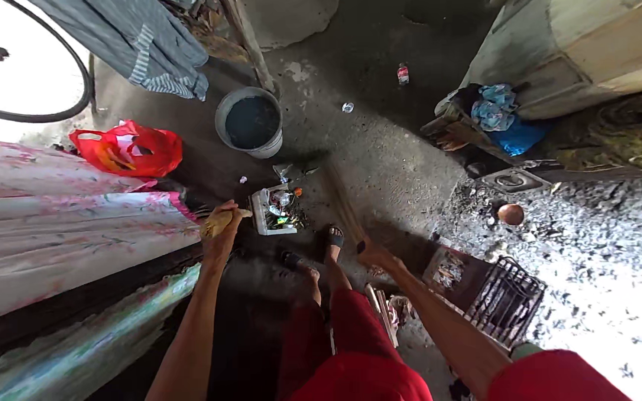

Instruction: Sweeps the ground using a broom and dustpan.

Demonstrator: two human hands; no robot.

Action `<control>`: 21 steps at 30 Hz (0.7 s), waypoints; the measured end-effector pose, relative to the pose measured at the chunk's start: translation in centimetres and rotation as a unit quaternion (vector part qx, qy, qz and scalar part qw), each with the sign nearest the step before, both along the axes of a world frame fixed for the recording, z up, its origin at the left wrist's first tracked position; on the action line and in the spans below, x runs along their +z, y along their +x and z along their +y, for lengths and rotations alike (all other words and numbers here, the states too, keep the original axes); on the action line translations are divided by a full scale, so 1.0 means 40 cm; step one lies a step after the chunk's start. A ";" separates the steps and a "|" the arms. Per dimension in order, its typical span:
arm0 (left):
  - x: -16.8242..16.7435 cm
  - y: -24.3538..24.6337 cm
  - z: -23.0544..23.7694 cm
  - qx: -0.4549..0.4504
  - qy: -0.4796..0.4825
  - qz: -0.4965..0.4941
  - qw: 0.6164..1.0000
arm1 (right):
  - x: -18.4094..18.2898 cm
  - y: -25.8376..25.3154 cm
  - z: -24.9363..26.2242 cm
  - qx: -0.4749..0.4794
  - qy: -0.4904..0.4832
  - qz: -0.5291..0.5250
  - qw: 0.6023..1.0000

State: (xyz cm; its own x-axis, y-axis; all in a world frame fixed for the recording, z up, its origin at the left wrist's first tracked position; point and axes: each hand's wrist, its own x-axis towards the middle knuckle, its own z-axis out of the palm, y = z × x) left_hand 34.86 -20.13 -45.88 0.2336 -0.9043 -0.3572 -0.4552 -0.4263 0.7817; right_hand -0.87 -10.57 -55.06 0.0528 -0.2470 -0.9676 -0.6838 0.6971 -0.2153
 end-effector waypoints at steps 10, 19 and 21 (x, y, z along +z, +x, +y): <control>-0.001 0.150 0.067 -0.004 -0.072 0.052 0.996 | 0.324 -0.003 0.228 -0.055 0.091 -0.061 0.992; -0.017 0.257 0.240 -0.022 -0.129 0.070 0.989 | 0.389 -0.018 0.348 -0.270 0.063 0.030 0.960; -0.024 0.232 0.241 -0.027 -0.141 0.051 0.988 | 0.259 0.089 0.327 -0.283 0.063 0.018 0.957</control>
State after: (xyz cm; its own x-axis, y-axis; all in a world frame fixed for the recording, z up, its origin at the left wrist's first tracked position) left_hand 44.16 -10.49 -46.85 0.1573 -0.9815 -0.1088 -0.3838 -0.1623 0.9090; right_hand 2.68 2.50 -44.69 -0.0880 -0.1068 -0.9904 -0.1936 0.9771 -0.0882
